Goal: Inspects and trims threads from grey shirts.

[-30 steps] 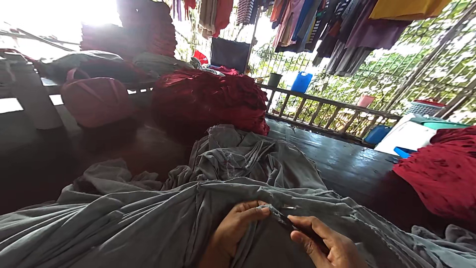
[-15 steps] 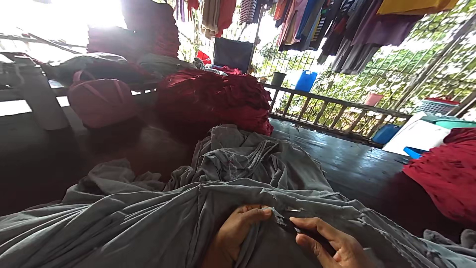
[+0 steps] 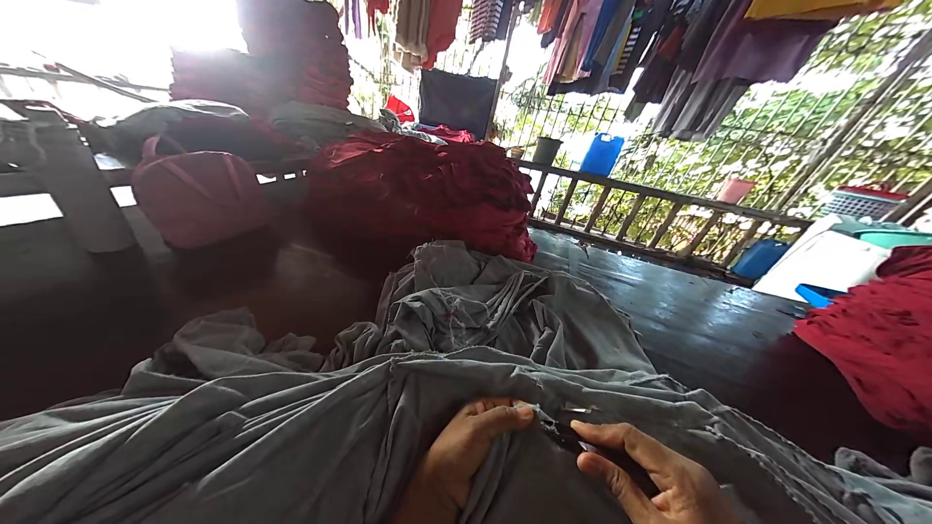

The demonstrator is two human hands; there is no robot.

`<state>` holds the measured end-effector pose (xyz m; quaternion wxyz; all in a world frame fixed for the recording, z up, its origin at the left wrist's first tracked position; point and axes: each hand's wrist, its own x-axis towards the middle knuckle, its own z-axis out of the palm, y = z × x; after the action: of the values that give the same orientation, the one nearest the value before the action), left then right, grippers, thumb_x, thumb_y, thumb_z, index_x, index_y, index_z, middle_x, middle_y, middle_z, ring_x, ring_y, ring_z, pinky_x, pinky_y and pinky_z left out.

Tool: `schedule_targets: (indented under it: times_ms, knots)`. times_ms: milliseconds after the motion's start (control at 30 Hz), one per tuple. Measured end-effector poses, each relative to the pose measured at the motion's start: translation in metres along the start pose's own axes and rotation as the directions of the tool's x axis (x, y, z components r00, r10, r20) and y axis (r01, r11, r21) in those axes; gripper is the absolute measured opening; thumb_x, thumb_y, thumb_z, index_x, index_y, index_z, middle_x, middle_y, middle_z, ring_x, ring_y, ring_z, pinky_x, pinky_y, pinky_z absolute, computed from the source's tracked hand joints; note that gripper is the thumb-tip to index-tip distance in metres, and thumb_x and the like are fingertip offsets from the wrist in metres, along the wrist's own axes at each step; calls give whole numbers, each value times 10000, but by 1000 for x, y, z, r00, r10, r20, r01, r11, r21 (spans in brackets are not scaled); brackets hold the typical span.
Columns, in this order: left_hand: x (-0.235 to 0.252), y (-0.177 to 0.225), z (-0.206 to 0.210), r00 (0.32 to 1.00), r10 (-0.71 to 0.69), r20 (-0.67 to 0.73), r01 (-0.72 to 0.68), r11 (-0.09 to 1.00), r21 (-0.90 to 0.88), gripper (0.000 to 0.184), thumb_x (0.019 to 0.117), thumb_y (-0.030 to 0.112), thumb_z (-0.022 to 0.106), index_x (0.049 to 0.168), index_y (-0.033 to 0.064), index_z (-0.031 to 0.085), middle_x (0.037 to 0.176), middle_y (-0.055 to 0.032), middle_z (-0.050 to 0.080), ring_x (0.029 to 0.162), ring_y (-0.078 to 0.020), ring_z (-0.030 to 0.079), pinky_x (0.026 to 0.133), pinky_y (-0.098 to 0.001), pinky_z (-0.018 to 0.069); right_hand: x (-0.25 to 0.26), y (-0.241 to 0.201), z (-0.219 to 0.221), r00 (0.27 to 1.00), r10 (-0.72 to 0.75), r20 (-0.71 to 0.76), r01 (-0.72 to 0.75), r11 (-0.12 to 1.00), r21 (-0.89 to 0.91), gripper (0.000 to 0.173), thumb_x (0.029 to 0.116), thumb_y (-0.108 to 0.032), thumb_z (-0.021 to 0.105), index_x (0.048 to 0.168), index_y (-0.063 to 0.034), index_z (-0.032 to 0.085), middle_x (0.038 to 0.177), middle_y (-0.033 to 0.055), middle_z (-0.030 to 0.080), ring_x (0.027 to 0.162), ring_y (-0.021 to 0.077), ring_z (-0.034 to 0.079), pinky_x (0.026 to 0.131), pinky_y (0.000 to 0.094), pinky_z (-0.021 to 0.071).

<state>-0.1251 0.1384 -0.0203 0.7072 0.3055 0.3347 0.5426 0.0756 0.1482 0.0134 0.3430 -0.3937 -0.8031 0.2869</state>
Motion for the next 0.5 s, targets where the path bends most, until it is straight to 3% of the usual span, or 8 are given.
schedule_targets:
  times_ms: [167,500]
  knots:
    - [0,0,0,1000,4,6,-4,1000,11,367,974,40,427,793,189,711,745,83,720,689,22,671,671,-179,565,0,0,-2,999,0,42,1,1000,-24,271,968,-104,655,1120,114,709,1025,227,742,907,182,732,864,271,565]
    - [1,-1,-3,999,2,38,-2,1000,-15,362,973,52,442,785,196,716,739,81,722,674,22,670,656,-179,564,2,1,-5,998,21,65,-22,1000,13,266,983,-117,641,1115,103,710,1033,190,745,933,90,712,881,205,541]
